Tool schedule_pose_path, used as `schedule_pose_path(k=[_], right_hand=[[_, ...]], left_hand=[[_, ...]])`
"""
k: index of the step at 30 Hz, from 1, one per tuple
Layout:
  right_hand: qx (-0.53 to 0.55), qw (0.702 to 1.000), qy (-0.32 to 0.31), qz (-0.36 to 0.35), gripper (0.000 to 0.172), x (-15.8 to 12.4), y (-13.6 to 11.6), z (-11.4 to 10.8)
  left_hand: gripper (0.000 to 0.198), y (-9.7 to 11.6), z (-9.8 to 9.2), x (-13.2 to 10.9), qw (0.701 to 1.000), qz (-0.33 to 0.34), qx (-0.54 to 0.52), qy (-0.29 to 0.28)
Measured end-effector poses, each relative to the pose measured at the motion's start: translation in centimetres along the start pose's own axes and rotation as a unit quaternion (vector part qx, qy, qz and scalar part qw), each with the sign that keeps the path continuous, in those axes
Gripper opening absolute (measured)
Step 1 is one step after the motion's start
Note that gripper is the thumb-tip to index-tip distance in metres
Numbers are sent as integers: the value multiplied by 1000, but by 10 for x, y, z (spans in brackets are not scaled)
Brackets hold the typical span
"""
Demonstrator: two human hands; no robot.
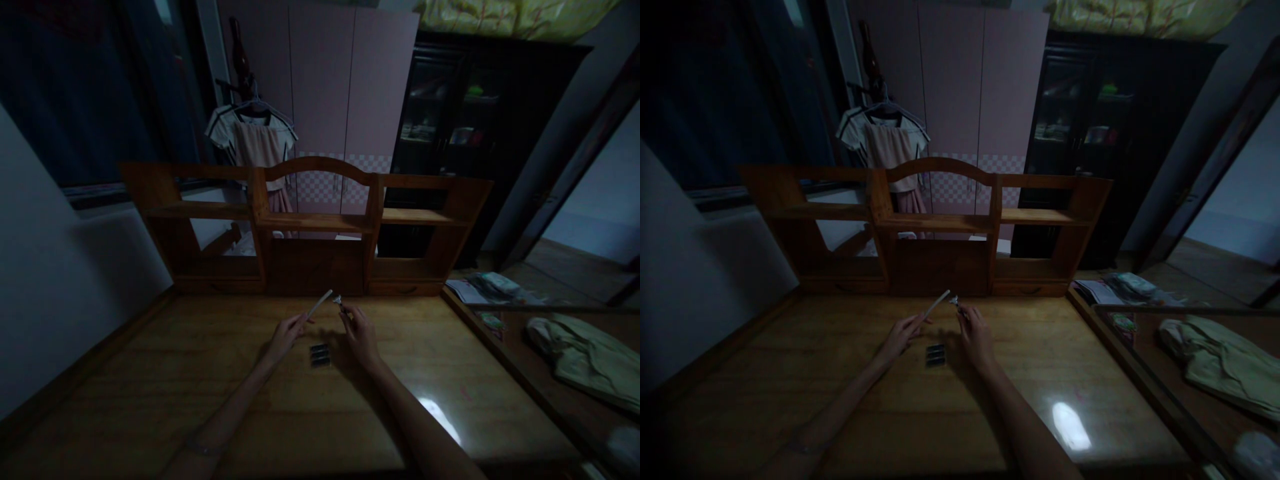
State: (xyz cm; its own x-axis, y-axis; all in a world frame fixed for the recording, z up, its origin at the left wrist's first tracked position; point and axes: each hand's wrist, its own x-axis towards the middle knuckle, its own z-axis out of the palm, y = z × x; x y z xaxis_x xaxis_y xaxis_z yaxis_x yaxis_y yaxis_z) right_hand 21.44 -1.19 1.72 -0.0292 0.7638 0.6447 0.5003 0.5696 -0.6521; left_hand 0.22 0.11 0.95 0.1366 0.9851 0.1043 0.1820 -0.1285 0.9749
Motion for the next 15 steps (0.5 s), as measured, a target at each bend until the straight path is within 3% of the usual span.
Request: schedule_pose_path(k=[15], right_hand=[[-8, 1000, -8, 2, 21, 0, -6, -3]], left_hand=[[59, 3, 1, -2, 1000, -13, -4, -21]])
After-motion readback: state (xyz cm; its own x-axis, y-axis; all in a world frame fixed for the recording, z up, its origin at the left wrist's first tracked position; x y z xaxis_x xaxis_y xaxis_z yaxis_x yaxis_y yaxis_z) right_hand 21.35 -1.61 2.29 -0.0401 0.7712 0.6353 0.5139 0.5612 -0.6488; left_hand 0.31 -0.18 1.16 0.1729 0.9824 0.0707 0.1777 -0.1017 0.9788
